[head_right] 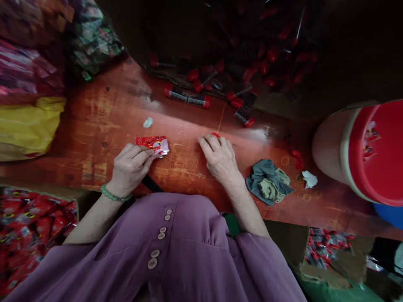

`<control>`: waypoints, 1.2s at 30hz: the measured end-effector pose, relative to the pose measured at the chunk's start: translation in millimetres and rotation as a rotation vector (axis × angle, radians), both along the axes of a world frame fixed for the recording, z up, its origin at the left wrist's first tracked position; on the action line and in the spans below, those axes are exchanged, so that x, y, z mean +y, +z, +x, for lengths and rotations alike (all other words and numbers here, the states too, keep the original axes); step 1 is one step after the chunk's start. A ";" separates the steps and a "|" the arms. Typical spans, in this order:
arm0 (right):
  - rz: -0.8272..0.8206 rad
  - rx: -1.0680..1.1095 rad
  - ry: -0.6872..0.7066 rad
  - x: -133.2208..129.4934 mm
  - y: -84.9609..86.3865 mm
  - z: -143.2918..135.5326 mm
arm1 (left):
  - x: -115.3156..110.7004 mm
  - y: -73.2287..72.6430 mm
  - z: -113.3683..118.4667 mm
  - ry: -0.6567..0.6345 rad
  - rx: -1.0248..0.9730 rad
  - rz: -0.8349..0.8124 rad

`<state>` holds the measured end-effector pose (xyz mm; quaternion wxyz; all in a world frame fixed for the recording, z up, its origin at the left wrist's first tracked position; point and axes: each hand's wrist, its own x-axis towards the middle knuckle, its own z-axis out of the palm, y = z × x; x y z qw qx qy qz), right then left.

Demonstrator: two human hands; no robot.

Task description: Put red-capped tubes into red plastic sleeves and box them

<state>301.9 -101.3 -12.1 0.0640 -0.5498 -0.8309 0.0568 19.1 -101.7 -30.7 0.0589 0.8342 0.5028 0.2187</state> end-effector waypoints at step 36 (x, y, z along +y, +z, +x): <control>-0.981 1.481 -0.487 -14.0 21.0 -52.7 | -9.8 31.2 4.7 -0.051 -0.267 0.015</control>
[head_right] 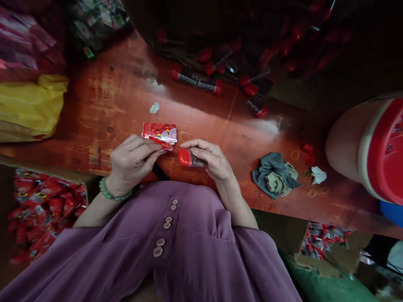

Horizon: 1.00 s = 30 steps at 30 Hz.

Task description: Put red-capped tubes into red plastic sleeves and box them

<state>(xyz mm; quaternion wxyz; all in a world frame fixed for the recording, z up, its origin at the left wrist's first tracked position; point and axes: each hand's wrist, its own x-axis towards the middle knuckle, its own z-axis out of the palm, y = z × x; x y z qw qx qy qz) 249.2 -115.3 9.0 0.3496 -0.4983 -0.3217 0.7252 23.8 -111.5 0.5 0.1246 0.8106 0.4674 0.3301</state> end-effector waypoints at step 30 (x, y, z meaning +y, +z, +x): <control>0.124 -0.273 0.107 -16.9 -3.8 -25.0 | -16.7 -21.0 0.4 -0.259 0.058 0.242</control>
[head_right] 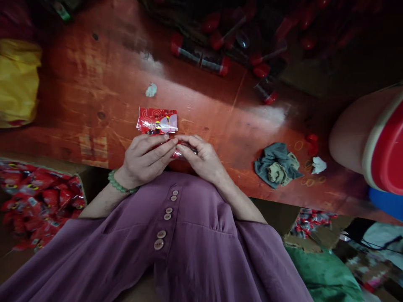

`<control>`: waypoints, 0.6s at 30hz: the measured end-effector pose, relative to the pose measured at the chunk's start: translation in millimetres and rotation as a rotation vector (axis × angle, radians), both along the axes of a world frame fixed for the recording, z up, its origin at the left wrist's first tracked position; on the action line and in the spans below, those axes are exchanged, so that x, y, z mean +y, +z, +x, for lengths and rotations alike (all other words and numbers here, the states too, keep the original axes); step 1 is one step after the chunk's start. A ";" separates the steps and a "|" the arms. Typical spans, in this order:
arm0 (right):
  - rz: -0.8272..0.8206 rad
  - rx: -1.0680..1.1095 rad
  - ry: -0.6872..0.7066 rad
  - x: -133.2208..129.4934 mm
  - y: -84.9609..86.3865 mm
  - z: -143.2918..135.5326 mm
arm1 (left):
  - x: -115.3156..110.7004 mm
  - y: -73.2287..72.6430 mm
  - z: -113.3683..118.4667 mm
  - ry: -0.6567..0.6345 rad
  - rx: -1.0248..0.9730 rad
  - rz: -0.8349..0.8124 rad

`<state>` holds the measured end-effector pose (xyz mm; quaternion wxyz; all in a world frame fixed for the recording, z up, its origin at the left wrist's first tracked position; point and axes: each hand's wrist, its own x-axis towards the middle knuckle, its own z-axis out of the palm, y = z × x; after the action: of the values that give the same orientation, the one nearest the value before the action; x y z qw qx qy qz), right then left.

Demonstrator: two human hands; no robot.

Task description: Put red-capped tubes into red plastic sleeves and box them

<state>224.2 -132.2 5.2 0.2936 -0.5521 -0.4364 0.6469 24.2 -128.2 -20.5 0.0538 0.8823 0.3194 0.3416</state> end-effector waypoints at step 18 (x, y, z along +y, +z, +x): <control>0.460 -0.109 0.079 1.4 7.3 -25.7 | -7.8 35.8 25.4 0.401 -1.386 -1.476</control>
<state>198.5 -130.8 12.5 0.3624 -0.4872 -0.6087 0.5107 49.6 -136.1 15.3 0.6964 0.1692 0.4895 0.4967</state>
